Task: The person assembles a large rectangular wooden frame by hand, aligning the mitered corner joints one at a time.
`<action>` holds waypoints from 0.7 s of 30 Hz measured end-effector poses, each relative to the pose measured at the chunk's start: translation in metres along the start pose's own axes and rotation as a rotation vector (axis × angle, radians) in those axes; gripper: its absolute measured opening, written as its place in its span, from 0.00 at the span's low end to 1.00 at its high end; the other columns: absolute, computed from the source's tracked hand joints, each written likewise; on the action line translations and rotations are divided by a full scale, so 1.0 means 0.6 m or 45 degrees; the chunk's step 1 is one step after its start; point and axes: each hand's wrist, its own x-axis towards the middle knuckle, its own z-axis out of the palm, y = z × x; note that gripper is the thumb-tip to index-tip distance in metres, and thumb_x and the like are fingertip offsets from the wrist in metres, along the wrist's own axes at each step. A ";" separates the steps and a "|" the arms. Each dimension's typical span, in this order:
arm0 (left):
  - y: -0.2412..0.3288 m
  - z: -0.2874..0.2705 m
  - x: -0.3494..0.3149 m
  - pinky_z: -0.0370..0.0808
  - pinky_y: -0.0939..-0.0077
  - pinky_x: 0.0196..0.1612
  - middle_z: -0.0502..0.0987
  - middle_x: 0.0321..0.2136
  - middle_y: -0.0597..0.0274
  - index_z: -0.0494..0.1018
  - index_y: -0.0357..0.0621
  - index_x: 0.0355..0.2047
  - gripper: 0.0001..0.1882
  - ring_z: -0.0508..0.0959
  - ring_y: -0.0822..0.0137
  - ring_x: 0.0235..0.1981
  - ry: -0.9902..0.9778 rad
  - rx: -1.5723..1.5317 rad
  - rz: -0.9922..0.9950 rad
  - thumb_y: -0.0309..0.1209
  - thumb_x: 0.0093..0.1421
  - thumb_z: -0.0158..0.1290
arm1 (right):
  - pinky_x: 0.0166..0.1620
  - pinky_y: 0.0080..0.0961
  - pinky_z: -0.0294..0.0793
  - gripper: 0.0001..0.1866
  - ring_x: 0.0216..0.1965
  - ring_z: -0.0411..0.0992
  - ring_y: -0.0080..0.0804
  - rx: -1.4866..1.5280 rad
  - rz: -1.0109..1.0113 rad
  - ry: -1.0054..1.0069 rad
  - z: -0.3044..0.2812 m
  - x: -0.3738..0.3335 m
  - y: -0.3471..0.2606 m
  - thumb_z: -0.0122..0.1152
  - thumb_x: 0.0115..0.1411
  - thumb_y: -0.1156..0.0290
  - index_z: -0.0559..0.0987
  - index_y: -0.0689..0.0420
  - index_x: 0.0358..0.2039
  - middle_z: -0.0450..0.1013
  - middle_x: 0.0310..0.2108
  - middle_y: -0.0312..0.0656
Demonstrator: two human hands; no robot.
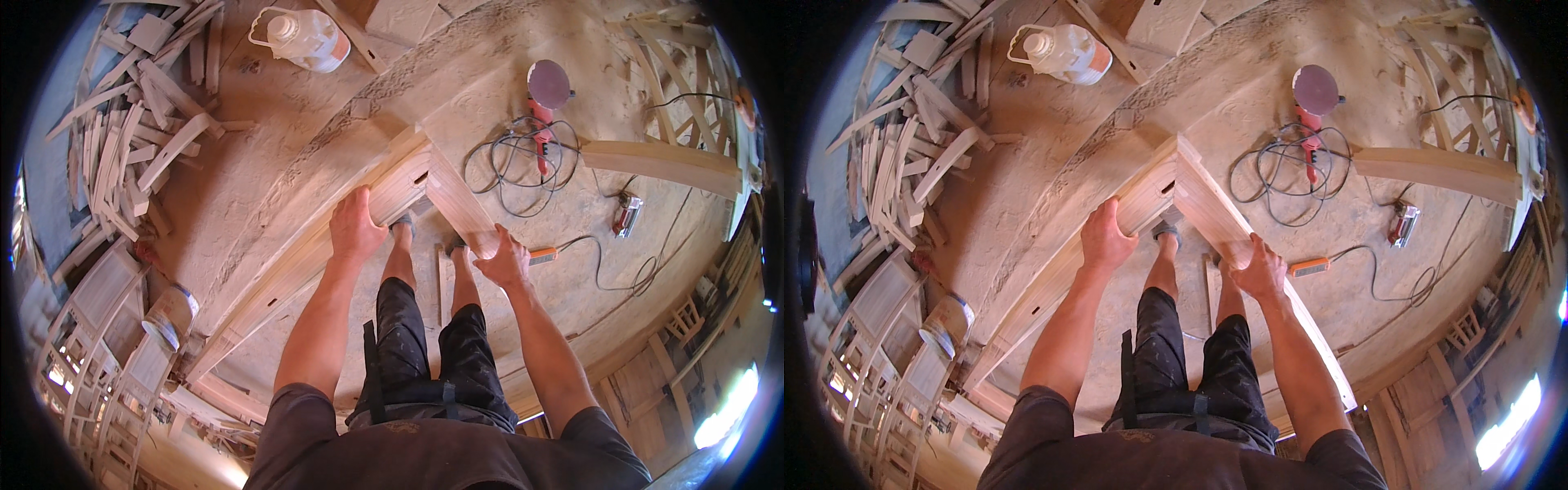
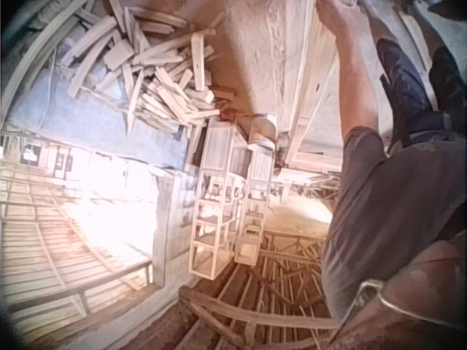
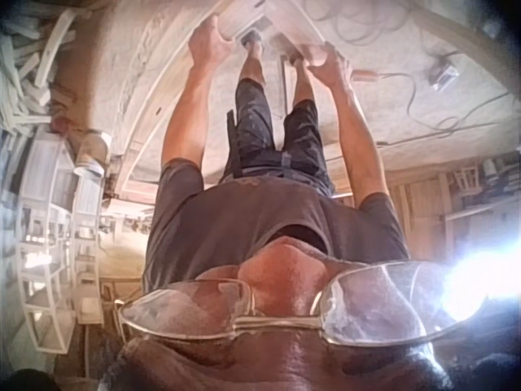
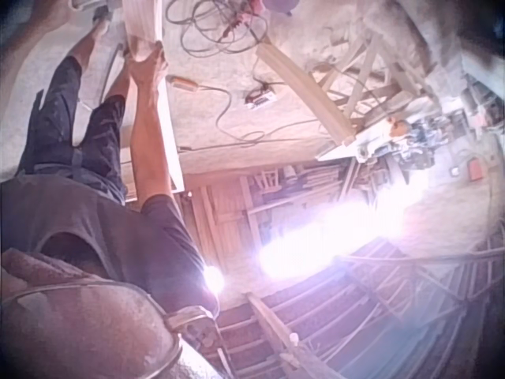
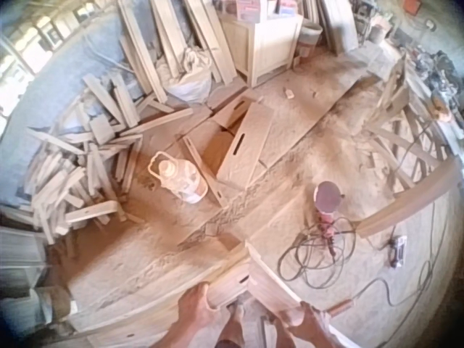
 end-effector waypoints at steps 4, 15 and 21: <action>-0.002 -0.003 0.003 0.78 0.51 0.50 0.80 0.48 0.43 0.69 0.40 0.57 0.39 0.80 0.42 0.49 -0.001 -0.041 0.028 0.32 0.43 0.72 | 0.51 0.50 0.80 0.45 0.47 0.81 0.59 0.007 0.002 -0.023 0.004 0.002 0.009 0.75 0.43 0.61 0.72 0.61 0.62 0.80 0.47 0.60; 0.005 -0.005 0.014 0.77 0.51 0.52 0.80 0.48 0.43 0.68 0.39 0.58 0.40 0.80 0.42 0.50 -0.133 0.040 -0.036 0.34 0.44 0.70 | 0.57 0.45 0.76 0.50 0.54 0.77 0.56 0.033 0.130 -0.138 -0.004 0.004 0.005 0.78 0.41 0.60 0.68 0.57 0.66 0.78 0.53 0.57; 0.005 0.001 0.007 0.77 0.52 0.53 0.79 0.49 0.43 0.68 0.40 0.58 0.40 0.79 0.43 0.51 -0.125 0.009 -0.061 0.34 0.44 0.70 | 0.54 0.47 0.78 0.47 0.50 0.79 0.58 0.007 0.069 -0.095 -0.007 0.001 0.004 0.77 0.43 0.59 0.70 0.60 0.64 0.79 0.50 0.59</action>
